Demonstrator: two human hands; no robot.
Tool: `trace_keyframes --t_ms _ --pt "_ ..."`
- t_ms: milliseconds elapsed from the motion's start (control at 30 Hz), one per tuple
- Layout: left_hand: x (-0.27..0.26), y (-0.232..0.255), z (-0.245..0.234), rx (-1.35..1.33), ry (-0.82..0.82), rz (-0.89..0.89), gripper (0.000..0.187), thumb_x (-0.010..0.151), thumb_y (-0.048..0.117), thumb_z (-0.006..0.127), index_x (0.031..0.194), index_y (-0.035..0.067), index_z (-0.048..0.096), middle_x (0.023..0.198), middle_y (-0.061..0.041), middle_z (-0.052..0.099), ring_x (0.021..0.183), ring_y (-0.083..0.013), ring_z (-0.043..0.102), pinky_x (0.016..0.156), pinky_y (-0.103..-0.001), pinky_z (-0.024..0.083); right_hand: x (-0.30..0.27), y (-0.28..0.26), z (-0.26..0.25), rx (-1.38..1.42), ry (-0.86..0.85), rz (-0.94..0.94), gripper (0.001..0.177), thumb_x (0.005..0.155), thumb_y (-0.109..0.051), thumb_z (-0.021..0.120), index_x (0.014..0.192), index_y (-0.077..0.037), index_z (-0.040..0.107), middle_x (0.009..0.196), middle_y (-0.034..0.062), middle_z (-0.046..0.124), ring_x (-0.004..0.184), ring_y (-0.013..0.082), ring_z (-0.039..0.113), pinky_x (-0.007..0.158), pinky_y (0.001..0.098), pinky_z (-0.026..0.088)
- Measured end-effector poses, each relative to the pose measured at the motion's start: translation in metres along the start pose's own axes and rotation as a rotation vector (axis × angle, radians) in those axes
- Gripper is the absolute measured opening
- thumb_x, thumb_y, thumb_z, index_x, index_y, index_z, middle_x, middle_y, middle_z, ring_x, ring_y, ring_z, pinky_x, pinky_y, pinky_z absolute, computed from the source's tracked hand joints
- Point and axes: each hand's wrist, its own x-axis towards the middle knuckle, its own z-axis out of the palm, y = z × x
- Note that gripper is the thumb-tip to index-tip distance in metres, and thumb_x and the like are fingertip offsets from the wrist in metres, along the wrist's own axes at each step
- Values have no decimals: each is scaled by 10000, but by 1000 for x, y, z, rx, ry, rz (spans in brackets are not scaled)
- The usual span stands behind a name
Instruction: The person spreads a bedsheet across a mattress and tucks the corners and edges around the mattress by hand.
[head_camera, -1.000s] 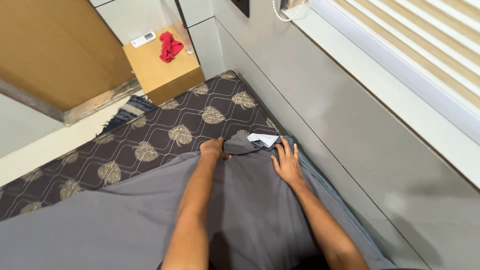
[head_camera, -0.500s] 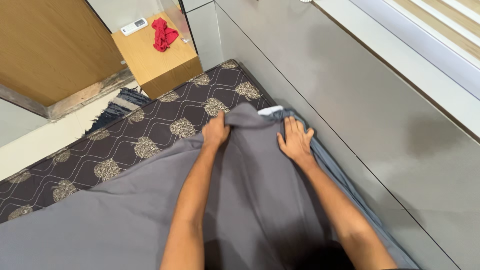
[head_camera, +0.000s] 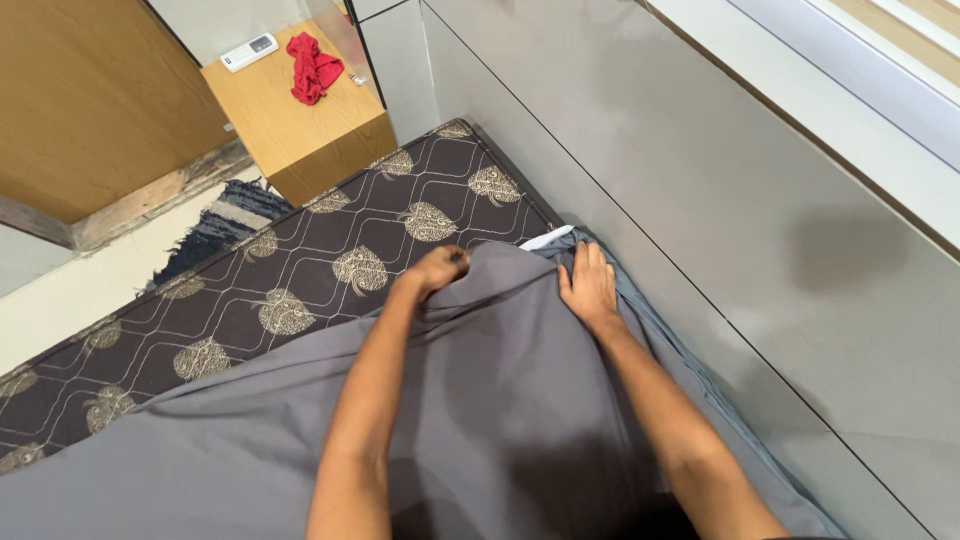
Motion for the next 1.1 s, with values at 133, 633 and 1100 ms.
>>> trace_keyframes --t_ms 133,633,1100 --pt "-17 31 34 607 144 11 560 761 328 756 1299 208 652 1323 -102 681 1218 -312 617 992 -429 502 -7 0 0 -45 165 -115 635 824 -228 723 1342 70 505 1293 208 526 1177 372 509 943 498 400" --pt "-27 58 69 1108 495 667 111 1002 158 683 1093 110 727 1326 -65 682 1231 -301 682 948 -417 589 7 -2 0 10 111 -30 730 804 -353 695 1386 37 488 1274 145 603 1161 339 549 875 496 462" --pt "-6 74 -9 747 471 29 548 1004 559 489 1339 143 616 1267 -180 664 1168 -371 639 956 -510 516 42 -34 -15 -174 85 -89 594 962 -503 591 1341 -46 624 1103 112 655 989 333 625 773 477 537"
